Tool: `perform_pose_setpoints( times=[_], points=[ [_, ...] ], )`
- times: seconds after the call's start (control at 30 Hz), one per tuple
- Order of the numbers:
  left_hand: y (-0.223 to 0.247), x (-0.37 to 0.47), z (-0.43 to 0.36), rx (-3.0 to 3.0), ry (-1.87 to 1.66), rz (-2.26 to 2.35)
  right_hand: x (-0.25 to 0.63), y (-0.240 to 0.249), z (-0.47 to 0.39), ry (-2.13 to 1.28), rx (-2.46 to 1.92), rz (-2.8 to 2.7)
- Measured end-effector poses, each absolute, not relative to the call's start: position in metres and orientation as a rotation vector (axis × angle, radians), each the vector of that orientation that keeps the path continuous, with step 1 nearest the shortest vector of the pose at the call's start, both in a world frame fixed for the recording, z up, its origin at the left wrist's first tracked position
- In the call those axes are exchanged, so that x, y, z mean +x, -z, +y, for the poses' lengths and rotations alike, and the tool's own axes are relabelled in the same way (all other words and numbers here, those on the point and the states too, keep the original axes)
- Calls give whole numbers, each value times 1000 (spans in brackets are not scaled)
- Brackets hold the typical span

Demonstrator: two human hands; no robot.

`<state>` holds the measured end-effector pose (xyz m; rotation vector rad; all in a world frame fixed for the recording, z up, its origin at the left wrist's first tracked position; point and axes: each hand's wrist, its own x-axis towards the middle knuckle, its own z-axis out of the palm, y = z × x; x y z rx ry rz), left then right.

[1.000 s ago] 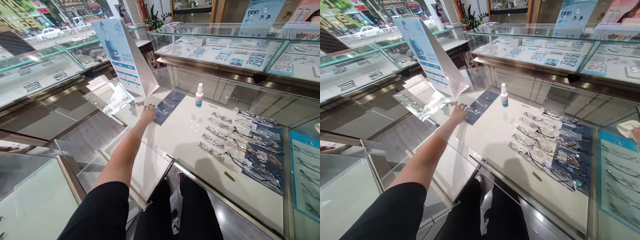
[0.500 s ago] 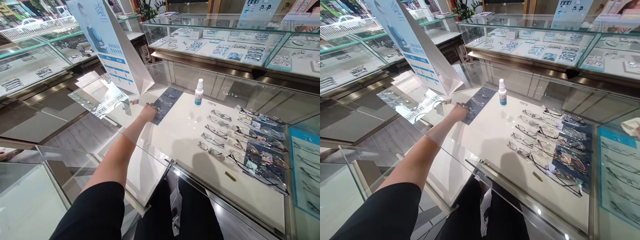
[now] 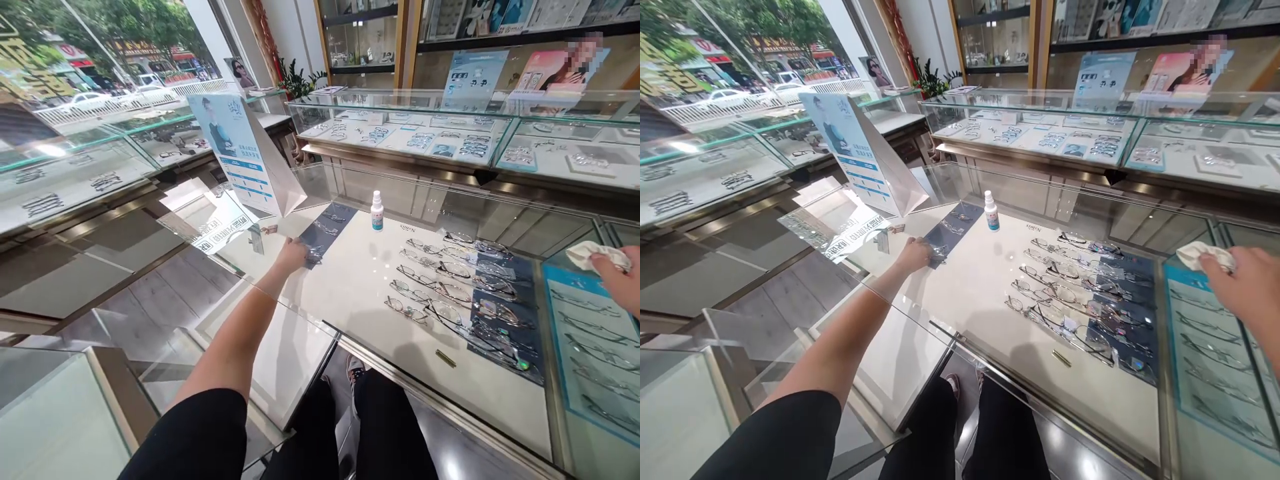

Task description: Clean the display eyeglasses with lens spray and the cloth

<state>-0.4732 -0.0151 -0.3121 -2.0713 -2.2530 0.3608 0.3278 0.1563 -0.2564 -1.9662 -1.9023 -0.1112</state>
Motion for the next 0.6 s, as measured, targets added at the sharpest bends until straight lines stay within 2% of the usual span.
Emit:
perform_pose_setpoints(
  times=[0.17,0.4,0.6],
  points=[
    [290,-448,-54,-2119,-364,-2237,314,251,162,47,-2013,-1920],
    [259,-416,-136,-2234,-342,-2108,285,225,137,266,-2047,-2121],
    [220,-392,-213,-2439,-275,-2062,273,213,125,241,-2059,-2116]
  ],
)
